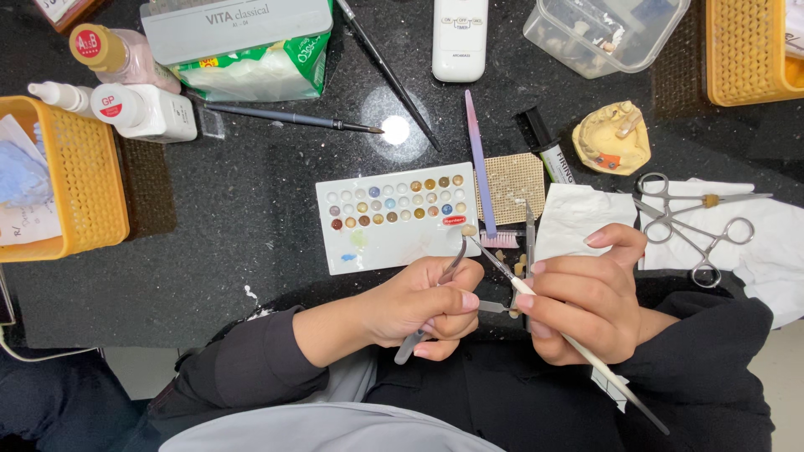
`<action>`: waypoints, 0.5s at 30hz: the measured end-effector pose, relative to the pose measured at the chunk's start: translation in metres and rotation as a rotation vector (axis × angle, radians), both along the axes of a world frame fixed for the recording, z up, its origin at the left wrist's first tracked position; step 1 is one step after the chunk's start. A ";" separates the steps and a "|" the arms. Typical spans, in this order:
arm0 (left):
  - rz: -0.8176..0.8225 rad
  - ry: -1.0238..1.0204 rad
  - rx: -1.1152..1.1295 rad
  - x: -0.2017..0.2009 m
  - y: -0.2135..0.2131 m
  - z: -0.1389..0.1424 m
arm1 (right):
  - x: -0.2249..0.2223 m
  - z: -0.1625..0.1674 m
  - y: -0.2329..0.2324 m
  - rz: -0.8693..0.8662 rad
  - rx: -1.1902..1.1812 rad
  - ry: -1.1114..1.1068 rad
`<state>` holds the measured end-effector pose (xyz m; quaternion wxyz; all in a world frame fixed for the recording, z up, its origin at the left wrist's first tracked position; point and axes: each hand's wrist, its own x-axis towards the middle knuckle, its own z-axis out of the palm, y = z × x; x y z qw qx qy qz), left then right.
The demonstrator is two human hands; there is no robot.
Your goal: The person holds a small dental crown with tweezers and uses a fine brush to apply ceramic or stain material to it, checking the shade against a VITA shade guide. They wipe the brush on a tissue, work over a mesh pad, and place the finished crown onto a plaster dental model on the bench.
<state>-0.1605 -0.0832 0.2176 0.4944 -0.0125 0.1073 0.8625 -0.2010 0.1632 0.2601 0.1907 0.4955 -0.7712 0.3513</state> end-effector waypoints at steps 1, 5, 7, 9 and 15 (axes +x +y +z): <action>0.001 0.001 0.000 0.000 0.000 0.000 | 0.000 0.000 0.000 0.002 0.004 0.000; -0.006 -0.006 -0.006 0.000 0.000 0.000 | -0.001 0.001 0.001 0.003 0.016 0.000; -0.006 -0.003 -0.010 0.000 0.000 0.000 | -0.001 0.001 0.001 0.005 0.027 -0.001; -0.003 0.000 -0.008 0.000 0.000 0.000 | 0.000 0.002 0.002 0.008 0.044 -0.003; -0.006 0.000 -0.016 0.000 0.001 0.000 | 0.001 0.001 0.001 -0.009 0.031 -0.004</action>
